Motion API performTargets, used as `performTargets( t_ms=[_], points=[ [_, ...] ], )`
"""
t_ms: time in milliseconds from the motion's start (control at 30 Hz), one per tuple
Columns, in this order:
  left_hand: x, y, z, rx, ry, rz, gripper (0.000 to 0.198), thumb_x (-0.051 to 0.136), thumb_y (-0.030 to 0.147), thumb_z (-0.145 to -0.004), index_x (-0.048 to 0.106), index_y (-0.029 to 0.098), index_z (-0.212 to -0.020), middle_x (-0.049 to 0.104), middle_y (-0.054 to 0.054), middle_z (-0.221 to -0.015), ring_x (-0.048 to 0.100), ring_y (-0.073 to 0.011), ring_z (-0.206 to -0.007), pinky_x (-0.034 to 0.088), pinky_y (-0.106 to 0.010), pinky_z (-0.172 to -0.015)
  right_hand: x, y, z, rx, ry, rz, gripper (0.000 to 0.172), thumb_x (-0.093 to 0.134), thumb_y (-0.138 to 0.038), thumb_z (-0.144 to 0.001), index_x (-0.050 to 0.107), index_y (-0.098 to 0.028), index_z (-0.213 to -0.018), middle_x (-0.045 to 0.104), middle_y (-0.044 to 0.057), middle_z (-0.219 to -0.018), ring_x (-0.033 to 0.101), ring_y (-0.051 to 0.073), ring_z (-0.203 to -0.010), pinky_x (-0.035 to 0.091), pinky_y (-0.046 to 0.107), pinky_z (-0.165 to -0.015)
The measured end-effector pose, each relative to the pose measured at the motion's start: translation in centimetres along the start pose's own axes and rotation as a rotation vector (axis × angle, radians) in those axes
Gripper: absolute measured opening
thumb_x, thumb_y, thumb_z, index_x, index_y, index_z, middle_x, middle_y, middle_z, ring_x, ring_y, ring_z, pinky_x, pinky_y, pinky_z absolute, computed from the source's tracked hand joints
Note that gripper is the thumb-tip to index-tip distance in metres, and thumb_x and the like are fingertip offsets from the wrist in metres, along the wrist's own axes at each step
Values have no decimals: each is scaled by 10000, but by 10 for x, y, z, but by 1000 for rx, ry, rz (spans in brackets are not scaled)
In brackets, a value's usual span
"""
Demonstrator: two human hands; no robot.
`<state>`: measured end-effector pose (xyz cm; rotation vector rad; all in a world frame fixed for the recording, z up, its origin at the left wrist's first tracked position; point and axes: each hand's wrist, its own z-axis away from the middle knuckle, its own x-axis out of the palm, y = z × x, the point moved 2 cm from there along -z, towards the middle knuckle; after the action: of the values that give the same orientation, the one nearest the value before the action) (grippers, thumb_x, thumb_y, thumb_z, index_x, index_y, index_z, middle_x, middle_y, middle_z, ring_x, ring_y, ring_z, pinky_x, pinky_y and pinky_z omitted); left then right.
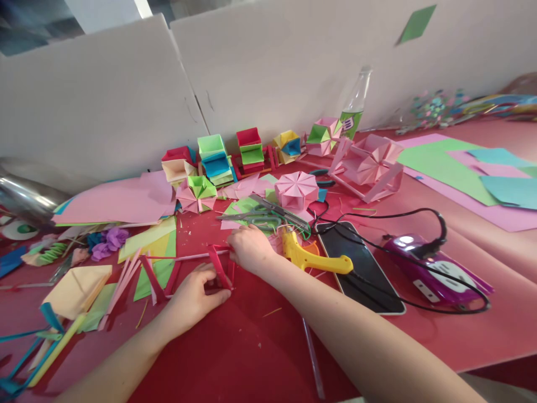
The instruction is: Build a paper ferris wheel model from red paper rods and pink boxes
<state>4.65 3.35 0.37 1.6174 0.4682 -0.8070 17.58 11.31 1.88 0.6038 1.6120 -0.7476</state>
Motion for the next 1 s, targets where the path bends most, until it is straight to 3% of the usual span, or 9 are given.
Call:
performTargets(
  t_ms=[367,667,1000],
  points=[
    [1,2,-2,-26,21,-105,246,650,179,-706,478,175,-530,539,13,-648,523,-173,-687,378,-270,-609,0,0,1,-20,-10,10,113,611,-216,-753,652,-140,-826,667,79,-874,567,199,-861,324,290,-717],
    [2,6,-1,41,17,-256,227,639,145,-725,486,181,-561,556,-13,-689,515,-200,-732,394,-310,-665,3,0,-1,-78,-8,38,118,578,-199,-772,644,-119,-826,660,93,-878,553,213,-872,311,304,-718],
    [1,6,-1,61,28,-260,222,647,175,-724,502,185,-556,557,-9,-676,525,-191,-705,420,-334,-709,2,1,0,-78,-7,43,122,578,-201,-792,645,-108,-835,659,102,-873,556,209,-873,316,303,-728]
  ],
)
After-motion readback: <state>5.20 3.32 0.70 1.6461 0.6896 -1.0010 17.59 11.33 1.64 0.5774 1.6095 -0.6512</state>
